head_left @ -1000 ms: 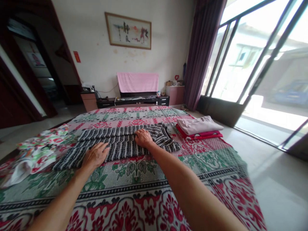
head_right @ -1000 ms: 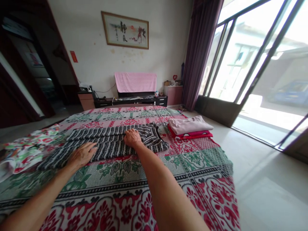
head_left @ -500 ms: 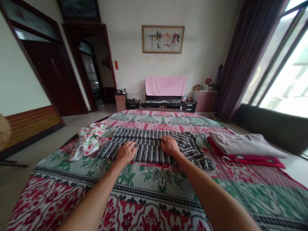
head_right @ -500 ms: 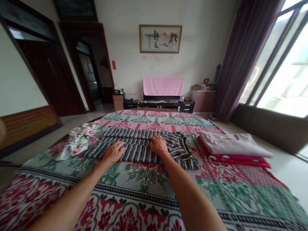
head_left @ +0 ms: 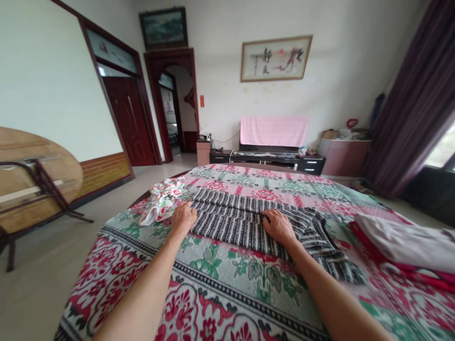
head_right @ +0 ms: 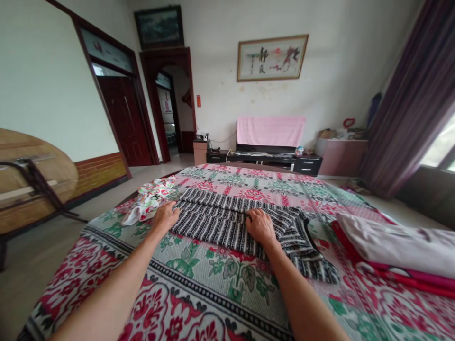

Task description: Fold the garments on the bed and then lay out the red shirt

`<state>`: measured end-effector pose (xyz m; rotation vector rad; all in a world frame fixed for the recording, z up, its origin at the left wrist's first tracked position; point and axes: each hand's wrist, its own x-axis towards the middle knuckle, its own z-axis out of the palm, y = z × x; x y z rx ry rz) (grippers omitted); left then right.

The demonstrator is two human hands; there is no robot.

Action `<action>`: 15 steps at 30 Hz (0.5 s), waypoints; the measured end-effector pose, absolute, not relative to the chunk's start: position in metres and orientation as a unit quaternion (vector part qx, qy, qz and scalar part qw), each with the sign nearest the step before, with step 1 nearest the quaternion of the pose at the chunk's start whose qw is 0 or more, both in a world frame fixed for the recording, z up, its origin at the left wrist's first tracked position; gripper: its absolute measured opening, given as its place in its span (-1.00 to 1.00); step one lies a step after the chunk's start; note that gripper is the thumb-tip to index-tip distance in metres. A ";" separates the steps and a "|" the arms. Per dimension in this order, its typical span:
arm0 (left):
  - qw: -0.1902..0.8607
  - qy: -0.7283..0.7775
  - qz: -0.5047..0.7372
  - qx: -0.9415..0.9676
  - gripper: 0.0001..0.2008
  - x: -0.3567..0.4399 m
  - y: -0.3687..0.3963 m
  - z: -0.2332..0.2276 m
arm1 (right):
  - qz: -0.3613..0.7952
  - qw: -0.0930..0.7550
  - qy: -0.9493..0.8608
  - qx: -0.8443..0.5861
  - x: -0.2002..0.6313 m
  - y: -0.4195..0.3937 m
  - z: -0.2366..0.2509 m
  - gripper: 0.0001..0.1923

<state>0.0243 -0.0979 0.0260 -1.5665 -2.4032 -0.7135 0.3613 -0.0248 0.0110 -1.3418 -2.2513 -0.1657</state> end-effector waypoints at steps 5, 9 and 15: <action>0.013 -0.868 -0.179 -0.462 -0.58 -0.002 -0.105 0.030 | -0.062 0.261 -0.835 -0.481 0.364 -0.021 0.008 -0.72; -0.029 -0.881 -0.146 -0.450 -0.63 -0.005 -0.107 0.036 | -0.071 0.299 -0.827 -0.471 0.365 -0.019 0.007 -0.71; -0.059 -0.893 -0.159 -0.417 -0.67 -0.005 -0.108 0.042 | -0.031 0.343 -0.856 -0.385 0.304 -0.021 0.020 -0.69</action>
